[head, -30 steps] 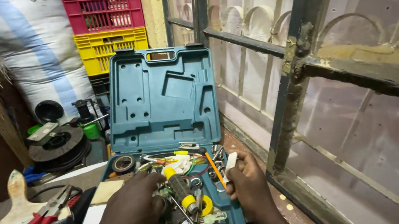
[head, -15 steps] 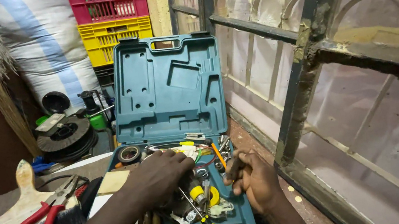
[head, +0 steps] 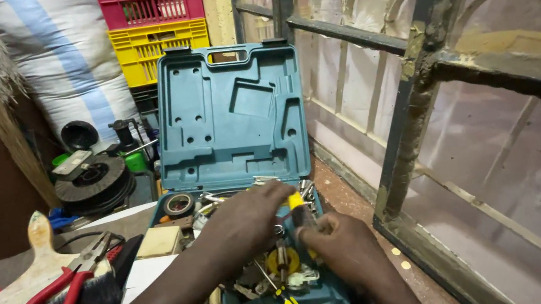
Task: The person cleans the speaker grille of a beige telephone using a small brush and a liquid from a spray bottle. They then open a blue toolbox and rummage through various tools and parts inside.
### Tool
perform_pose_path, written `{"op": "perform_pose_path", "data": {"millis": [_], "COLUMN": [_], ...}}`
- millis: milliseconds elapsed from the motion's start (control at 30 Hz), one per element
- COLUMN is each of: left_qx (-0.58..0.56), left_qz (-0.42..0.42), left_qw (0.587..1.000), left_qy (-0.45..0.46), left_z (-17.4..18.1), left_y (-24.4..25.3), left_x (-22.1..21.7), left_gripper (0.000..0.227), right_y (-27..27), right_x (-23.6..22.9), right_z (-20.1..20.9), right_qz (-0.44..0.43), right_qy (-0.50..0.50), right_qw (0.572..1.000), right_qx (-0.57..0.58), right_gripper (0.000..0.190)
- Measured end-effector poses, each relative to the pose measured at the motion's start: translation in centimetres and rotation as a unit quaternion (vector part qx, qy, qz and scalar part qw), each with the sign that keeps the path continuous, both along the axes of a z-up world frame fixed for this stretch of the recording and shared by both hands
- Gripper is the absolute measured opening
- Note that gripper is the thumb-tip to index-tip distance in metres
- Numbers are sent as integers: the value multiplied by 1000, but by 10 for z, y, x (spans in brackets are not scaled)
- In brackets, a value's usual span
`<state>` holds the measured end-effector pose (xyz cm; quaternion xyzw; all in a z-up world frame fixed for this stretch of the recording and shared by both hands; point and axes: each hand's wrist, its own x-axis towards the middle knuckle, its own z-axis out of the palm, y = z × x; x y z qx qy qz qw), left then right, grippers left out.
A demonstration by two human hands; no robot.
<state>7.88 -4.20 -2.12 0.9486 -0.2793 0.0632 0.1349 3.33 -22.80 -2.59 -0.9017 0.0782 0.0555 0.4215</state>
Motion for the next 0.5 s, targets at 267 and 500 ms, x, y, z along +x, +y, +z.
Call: {"op": "perform_pose_path", "data": {"millis": [267, 500], "left_qx": [188, 185], "left_qz": [27, -50], "left_qw": [976, 981], "left_qy": [107, 0], "left_z": [-38, -30], "left_y": [63, 75], "left_x": [9, -14], "left_gripper": [27, 8], "right_y": [0, 10], "right_x": [23, -8], "right_z": [-15, 0], "right_qz": [15, 156], "right_qy": [20, -31], "right_qw": [987, 987], "right_qx": [-157, -30], "right_gripper": [72, 10]}}
